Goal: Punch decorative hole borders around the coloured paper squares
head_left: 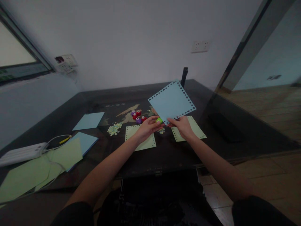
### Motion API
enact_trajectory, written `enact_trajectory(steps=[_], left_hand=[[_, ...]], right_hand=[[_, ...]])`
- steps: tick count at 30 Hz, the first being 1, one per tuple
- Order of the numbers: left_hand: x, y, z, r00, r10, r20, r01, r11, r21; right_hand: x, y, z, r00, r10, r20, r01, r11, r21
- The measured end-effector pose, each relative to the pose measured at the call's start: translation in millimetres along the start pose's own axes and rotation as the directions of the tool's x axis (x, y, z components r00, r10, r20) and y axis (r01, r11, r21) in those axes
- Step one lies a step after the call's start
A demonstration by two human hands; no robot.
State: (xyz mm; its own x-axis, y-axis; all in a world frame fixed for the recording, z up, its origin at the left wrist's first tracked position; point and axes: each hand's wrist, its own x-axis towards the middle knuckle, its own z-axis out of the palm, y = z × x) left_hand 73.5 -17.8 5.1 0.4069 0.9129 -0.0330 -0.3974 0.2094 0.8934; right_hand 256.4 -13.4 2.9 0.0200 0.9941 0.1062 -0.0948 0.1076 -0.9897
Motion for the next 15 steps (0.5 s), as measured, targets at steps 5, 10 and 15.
enact_trajectory(steps=[5, 10, 15], left_hand=[[-1.1, -1.3, 1.3, 1.0, 0.007, -0.022, -0.007, 1.0, 0.019], [-2.1, -3.9, 3.6, 0.998, -0.008, -0.063, 0.009, 1.0, 0.02], [-1.6, -6.6, 3.4, 0.995, -0.028, -0.093, 0.032, 0.999, 0.038]], right_hand=[[-1.0, -0.9, 1.7, 1.0, -0.017, -0.006, 0.017, 0.999, -0.029], [-1.4, 1.5, 4.0, 0.998, -0.056, 0.03, 0.058, 0.994, -0.092], [0.1, 6.9, 4.6, 0.997, -0.03, 0.07, 0.04, 0.99, -0.136]])
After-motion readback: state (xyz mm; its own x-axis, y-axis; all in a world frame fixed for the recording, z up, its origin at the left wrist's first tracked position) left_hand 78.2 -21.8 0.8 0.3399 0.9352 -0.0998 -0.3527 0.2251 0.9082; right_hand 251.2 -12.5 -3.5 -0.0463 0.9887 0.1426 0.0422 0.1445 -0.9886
